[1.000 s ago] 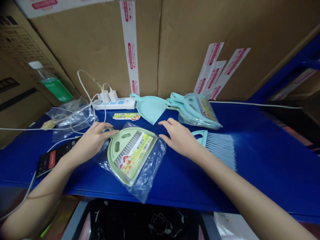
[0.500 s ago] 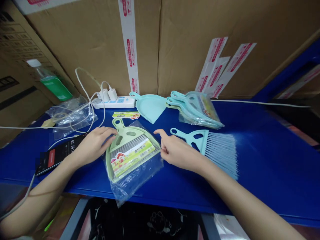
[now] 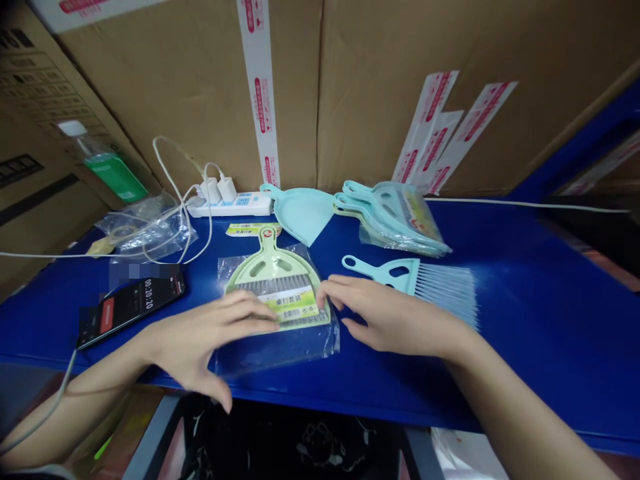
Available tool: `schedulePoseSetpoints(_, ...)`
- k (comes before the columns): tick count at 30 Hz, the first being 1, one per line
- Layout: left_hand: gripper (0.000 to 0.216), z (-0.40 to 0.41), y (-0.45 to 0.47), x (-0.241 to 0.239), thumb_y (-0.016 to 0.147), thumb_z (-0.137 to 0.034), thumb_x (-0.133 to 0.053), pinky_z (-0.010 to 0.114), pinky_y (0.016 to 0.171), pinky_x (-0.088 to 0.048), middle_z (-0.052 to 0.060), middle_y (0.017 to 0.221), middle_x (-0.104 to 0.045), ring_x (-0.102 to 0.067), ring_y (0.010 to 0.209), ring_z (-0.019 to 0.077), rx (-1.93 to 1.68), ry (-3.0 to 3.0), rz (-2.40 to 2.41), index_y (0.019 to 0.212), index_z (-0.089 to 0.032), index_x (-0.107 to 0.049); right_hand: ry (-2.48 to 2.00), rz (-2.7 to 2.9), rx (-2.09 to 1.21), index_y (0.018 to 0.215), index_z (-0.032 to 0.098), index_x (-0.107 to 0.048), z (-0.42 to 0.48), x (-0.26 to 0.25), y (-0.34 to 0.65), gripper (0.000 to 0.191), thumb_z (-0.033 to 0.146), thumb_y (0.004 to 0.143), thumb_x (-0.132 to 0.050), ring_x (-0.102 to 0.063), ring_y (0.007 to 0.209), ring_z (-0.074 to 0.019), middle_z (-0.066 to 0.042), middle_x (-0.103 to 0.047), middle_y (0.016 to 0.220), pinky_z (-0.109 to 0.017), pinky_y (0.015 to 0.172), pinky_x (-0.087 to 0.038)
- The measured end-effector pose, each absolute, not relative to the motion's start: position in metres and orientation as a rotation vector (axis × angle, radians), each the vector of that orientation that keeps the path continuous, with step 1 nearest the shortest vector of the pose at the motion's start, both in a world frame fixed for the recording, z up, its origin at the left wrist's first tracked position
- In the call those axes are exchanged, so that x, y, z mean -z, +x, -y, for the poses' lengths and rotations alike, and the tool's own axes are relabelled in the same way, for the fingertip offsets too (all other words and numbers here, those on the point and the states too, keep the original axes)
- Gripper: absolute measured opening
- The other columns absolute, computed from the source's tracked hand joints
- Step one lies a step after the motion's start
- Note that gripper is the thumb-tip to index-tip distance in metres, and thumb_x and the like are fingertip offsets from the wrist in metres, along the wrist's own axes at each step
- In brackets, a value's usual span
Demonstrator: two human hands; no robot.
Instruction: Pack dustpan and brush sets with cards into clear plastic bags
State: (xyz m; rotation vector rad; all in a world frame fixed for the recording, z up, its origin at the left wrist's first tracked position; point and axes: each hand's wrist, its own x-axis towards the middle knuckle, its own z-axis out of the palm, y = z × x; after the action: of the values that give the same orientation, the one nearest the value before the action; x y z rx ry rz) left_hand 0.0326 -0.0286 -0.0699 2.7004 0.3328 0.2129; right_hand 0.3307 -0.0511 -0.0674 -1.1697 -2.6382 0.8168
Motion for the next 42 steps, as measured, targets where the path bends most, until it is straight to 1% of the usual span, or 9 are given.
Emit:
schedulePoseSetpoints(4,0.075,0.036,0.032,0.071,0.075,-0.033,-0.067,0.05,0.113,-0.033,0.018,0.142,-0.048,-0.039,0.134,0.031,-0.084,2.701,-0.296,0.141,-0.009,-0.039,-1.11,2.661,-0.686,0.123,0.023,-0.052,0.051,0.073,0.333,0.052,0.007,0.074,-0.046,-0.056,0.106,-0.0235,-0.009,-0.053,0.116,-0.038,0.087,-0.049)
schedulePoseSetpoints(7,0.069,0.036,0.028,0.069,0.069,-0.014,-0.055,0.05,0.117,-0.028,0.014,0.144,-0.047,-0.035,0.139,0.0276,-0.061,2.684,-0.34,0.137,-0.01,-0.043,-1.127,2.696,-0.626,0.118,0.022,-0.055,0.052,0.074,0.33,0.044,0.008,0.077,-0.047,-0.056,0.099,-0.0241,-0.01,-0.053,0.109,-0.039,0.082,-0.051)
schedulePoseSetpoints(13,0.029,0.033,0.025,0.07,0.076,-0.002,-0.04,0.048,0.122,-0.019,0.007,0.131,-0.061,-0.05,0.13,0.0178,-0.124,2.598,-0.459,0.091,-0.018,-0.06,-1.075,2.74,-0.51,0.108,0.019,-0.059,0.052,0.073,0.321,0.025,0.017,0.083,-0.057,-0.055,0.094,-0.026,-0.01,-0.055,0.102,-0.042,0.077,-0.051)
schedulePoseSetpoints(20,0.02,0.029,0.027,0.066,0.078,-0.005,-0.037,0.045,0.113,-0.035,0.005,0.104,-0.068,-0.063,0.102,0.0165,-0.227,2.595,-0.564,0.077,-0.019,-0.052,-0.957,2.757,-0.166,0.095,0.015,-0.06,0.051,0.078,0.312,0.031,0.034,0.077,-0.077,-0.054,0.088,-0.0263,-0.01,-0.058,0.093,-0.039,0.074,-0.049)
schedulePoseSetpoints(25,0.022,0.025,0.027,0.066,0.082,-0.012,-0.033,0.038,0.081,-0.044,0.005,0.083,-0.064,-0.055,0.082,0.0199,-0.36,2.723,-0.839,0.077,-0.018,-0.053,-0.791,2.742,0.132,0.093,0.013,-0.062,0.056,0.087,0.293,0.041,0.047,0.076,-0.076,-0.053,0.081,-0.0246,-0.009,-0.061,0.088,-0.036,0.07,-0.046)
schedulePoseSetpoints(29,0.024,0.024,0.028,0.067,0.083,-0.014,-0.031,0.034,0.073,-0.04,0.005,0.079,-0.061,-0.051,0.075,0.0187,-0.344,2.79,-0.881,0.073,-0.018,-0.051,-0.771,2.682,0.251,0.083,0.015,-0.06,0.058,0.1,0.282,0.016,0.027,0.092,-0.058,-0.053,0.073,-0.0211,-0.006,-0.061,0.078,-0.032,0.066,-0.041)
schedulePoseSetpoints(32,0.022,0.023,0.028,0.066,0.089,-0.024,-0.039,0.032,0.071,-0.041,0.002,0.074,-0.058,-0.052,0.072,0.0173,-0.316,2.786,-0.864,0.07,-0.018,-0.049,-0.871,2.602,0.181,0.079,0.016,-0.058,0.057,0.103,0.281,0.024,0.012,0.096,-0.042,-0.054,0.072,-0.02,-0.005,-0.061,0.073,-0.032,0.068,-0.041)
schedulePoseSetpoints(35,0.022,0.023,0.027,0.067,0.091,-0.036,-0.051,0.029,0.07,-0.044,0.0,0.075,-0.06,-0.056,0.072,0.016,-0.365,2.715,-0.874,0.077,-0.019,-0.052,-0.99,2.566,-0.04,0.079,0.017,-0.057,0.057,0.097,0.284,0.023,0.01,0.095,-0.042,-0.054,0.071,-0.0196,-0.004,-0.063,0.074,-0.033,0.069,-0.042)
schedulePoseSetpoints(42,0.01,0.021,0.026,0.081,0.096,-0.024,-0.047,0.024,0.065,-0.048,0.0,0.085,-0.07,-0.067,0.076,0.0131,-0.523,2.59,-0.926,0.091,-0.019,-0.055,-1.065,2.529,-0.401,0.075,0.019,-0.056,0.056,0.09,0.289,0.022,0.01,0.093,-0.045,-0.055,0.068,-0.0185,-0.003,-0.061,0.072,-0.031,0.066,-0.044)
